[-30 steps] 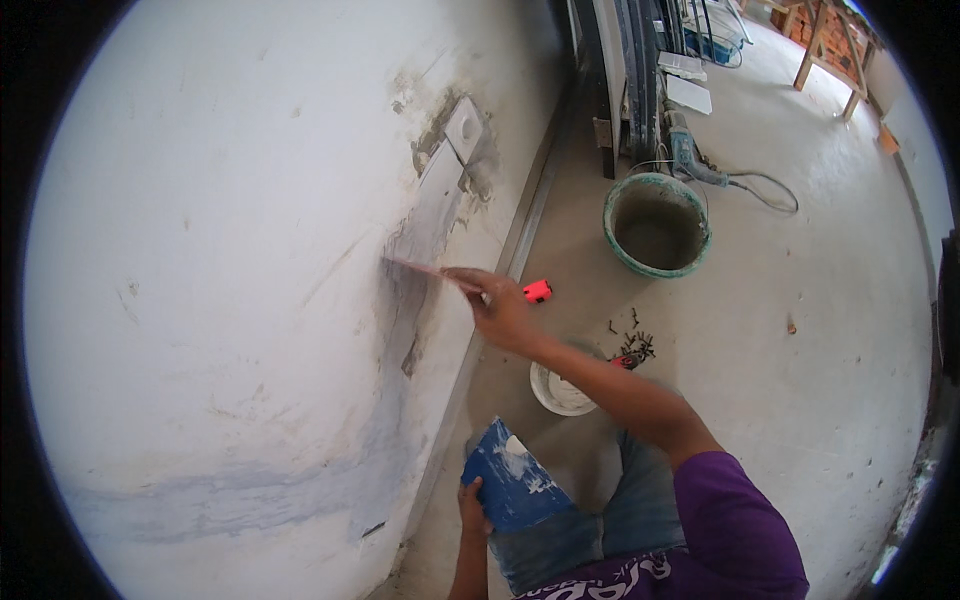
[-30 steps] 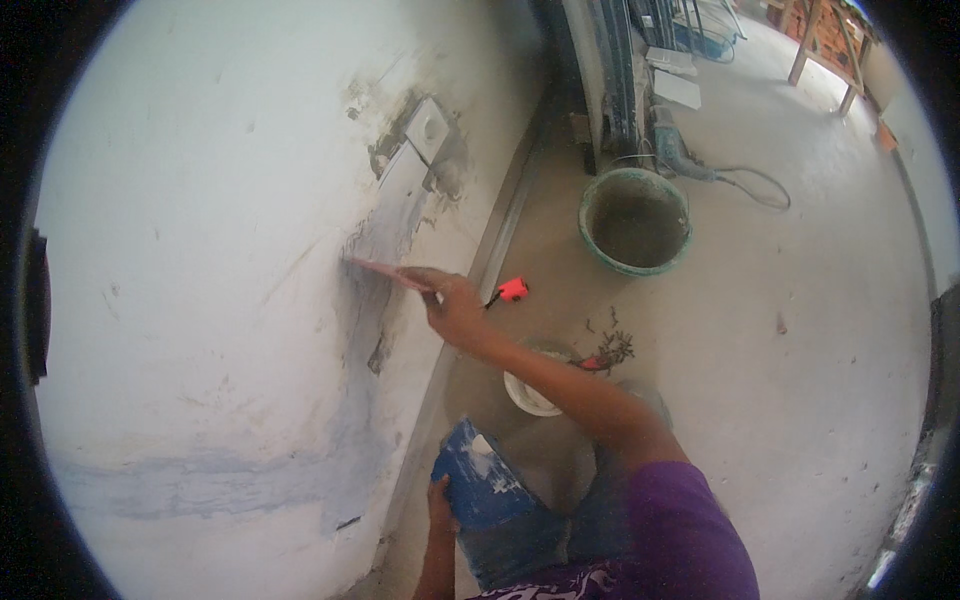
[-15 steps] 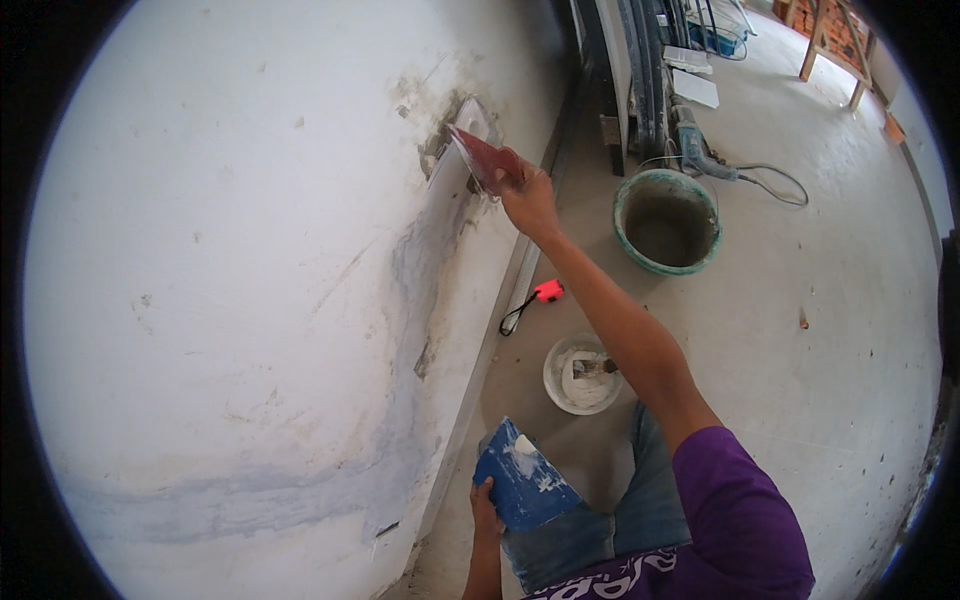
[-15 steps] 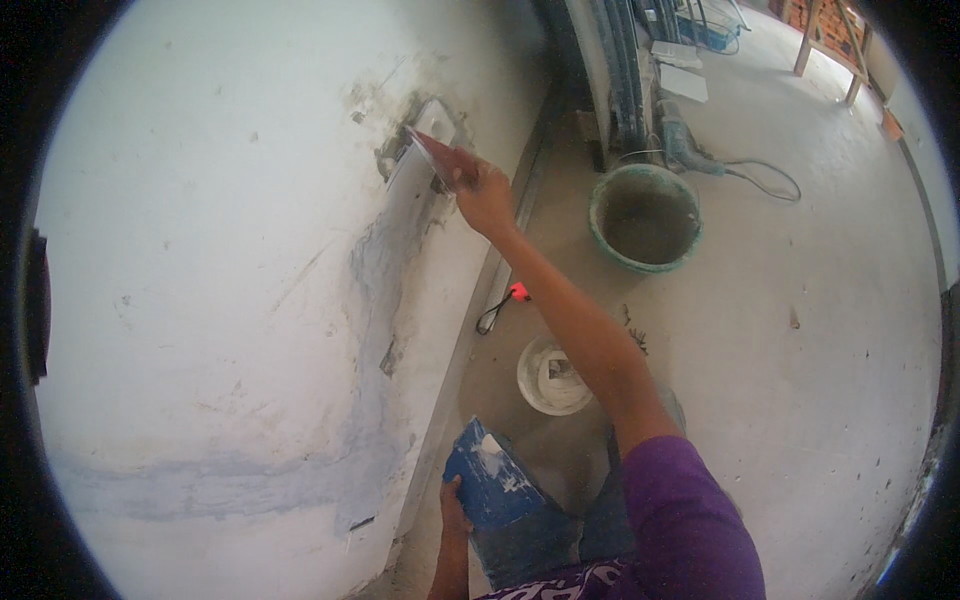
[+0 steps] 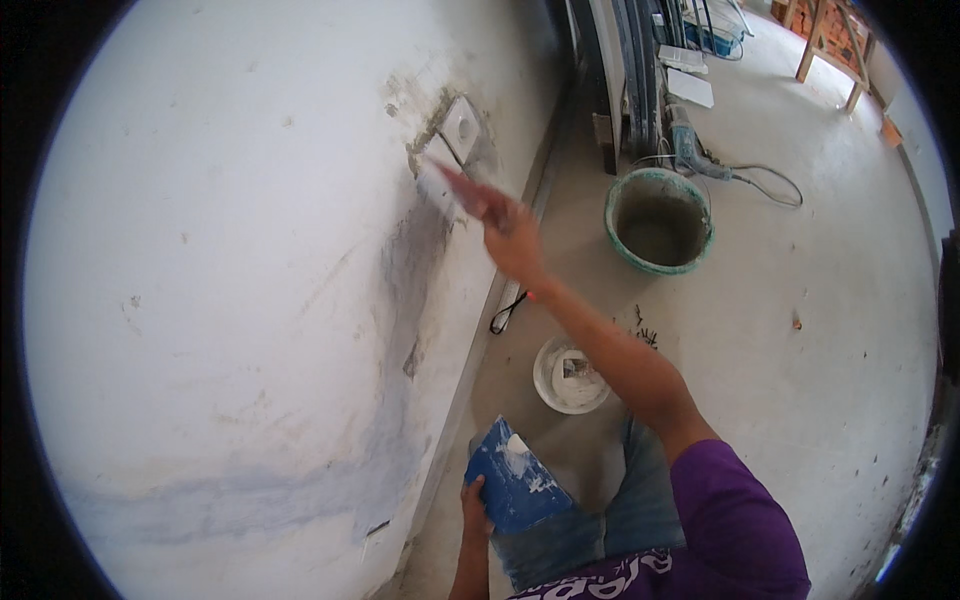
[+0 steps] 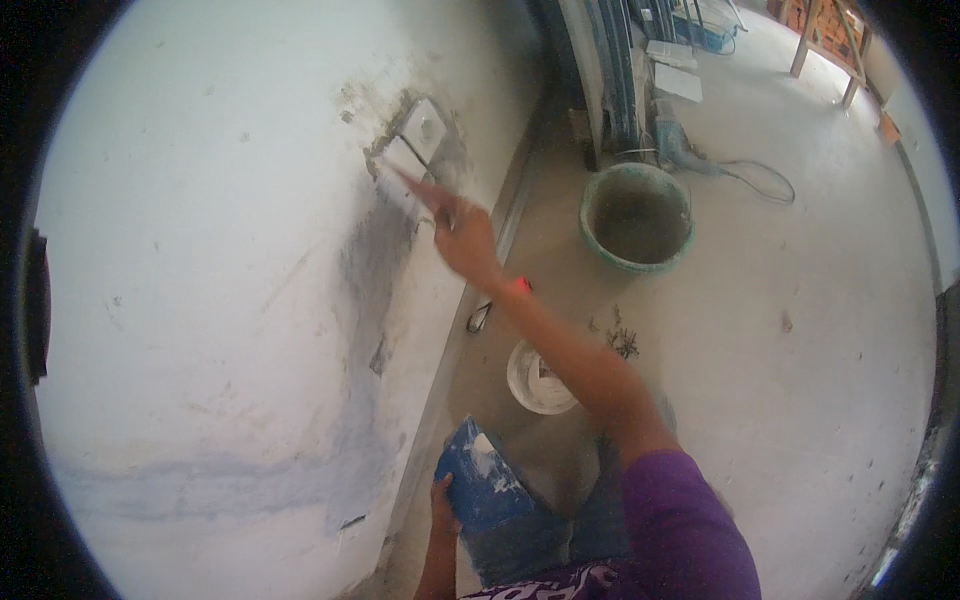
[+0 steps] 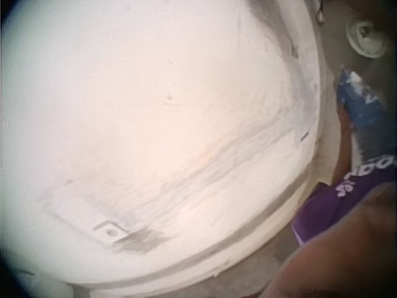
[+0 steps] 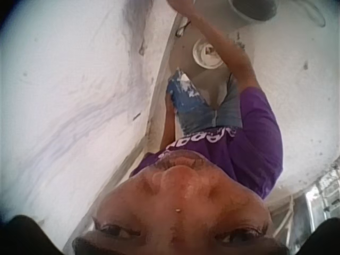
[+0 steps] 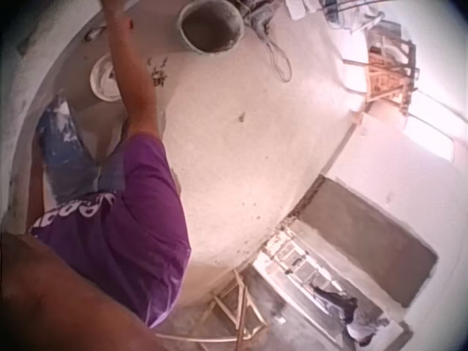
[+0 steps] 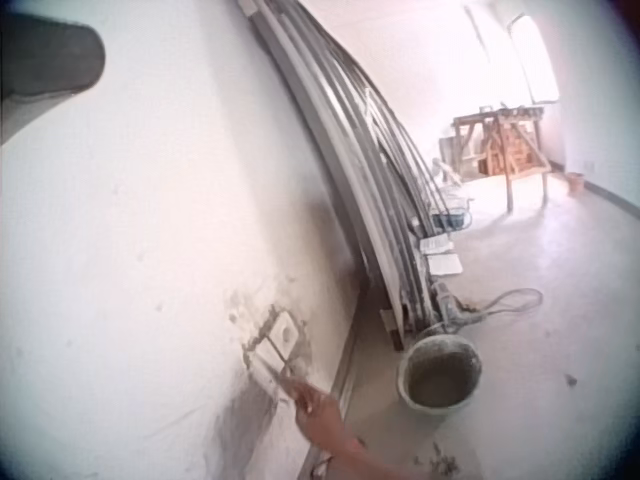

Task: The person sits on the floor and uses a small putty knife to scrape residue from a larger trowel. They then scoop white plaster from a bucket and apply it to a damaged section of the wall using the trowel, smoothing the surface.

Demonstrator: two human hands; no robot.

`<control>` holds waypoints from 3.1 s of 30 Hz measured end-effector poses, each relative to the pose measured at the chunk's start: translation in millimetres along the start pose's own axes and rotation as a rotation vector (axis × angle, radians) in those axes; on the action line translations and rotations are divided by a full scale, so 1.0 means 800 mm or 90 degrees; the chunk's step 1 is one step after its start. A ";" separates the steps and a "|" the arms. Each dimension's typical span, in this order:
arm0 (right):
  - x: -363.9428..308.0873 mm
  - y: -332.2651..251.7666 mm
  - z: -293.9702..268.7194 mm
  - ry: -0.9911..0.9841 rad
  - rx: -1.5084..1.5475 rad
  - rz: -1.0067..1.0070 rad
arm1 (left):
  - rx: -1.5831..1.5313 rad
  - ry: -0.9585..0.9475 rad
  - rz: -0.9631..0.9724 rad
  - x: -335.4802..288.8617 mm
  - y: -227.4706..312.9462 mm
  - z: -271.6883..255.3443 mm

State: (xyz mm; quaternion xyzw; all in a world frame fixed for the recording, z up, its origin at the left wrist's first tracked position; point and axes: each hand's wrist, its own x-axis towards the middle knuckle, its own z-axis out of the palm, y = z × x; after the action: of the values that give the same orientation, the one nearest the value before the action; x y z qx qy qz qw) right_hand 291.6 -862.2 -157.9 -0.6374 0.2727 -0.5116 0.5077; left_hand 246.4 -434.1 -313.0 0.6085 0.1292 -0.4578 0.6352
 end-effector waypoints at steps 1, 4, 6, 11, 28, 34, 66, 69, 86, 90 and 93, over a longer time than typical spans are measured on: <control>0.021 0.008 -0.010 0.021 -0.008 0.002 | -0.003 -0.017 0.000 0.002 0.000 0.002; 0.059 0.027 -0.014 0.051 -0.024 0.006 | 0.002 0.057 -0.019 0.012 -0.010 -0.004; 0.069 0.031 -0.008 0.035 -0.038 0.012 | -0.006 0.048 -0.002 0.013 -0.012 -0.013; 0.088 0.068 0.001 0.080 0.000 -0.034 | -0.003 0.020 0.011 0.013 -0.013 -0.009; 0.046 -0.015 0.027 0.156 -0.038 0.012 | -0.013 -0.014 0.004 0.024 -0.019 -0.025; 0.063 -0.023 0.042 0.167 -0.075 -0.004 | 0.025 0.067 0.022 0.000 -0.004 0.000; 0.098 0.029 0.010 0.112 -0.015 0.014 | 0.011 -0.011 -0.015 0.026 -0.020 -0.024; 0.041 -0.006 0.031 0.028 0.039 -0.041 | 0.022 0.012 -0.029 0.023 -0.019 -0.028; 0.113 -0.079 0.018 0.133 -0.005 0.008 | 0.026 0.008 0.009 0.021 -0.014 -0.017; 0.077 -0.066 0.067 0.193 -0.143 -0.161 | 0.047 0.004 0.001 0.013 -0.006 0.012; -0.008 -0.096 0.068 0.030 0.057 -0.243 | 0.015 -0.011 -0.002 0.013 -0.014 -0.029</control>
State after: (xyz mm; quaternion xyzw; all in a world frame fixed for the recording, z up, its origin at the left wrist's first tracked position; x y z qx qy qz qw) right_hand 326.7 -810.5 -87.0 -0.6420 0.1356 -0.6251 0.4227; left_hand 253.3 -415.8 -332.8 0.6115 0.1191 -0.4654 0.6287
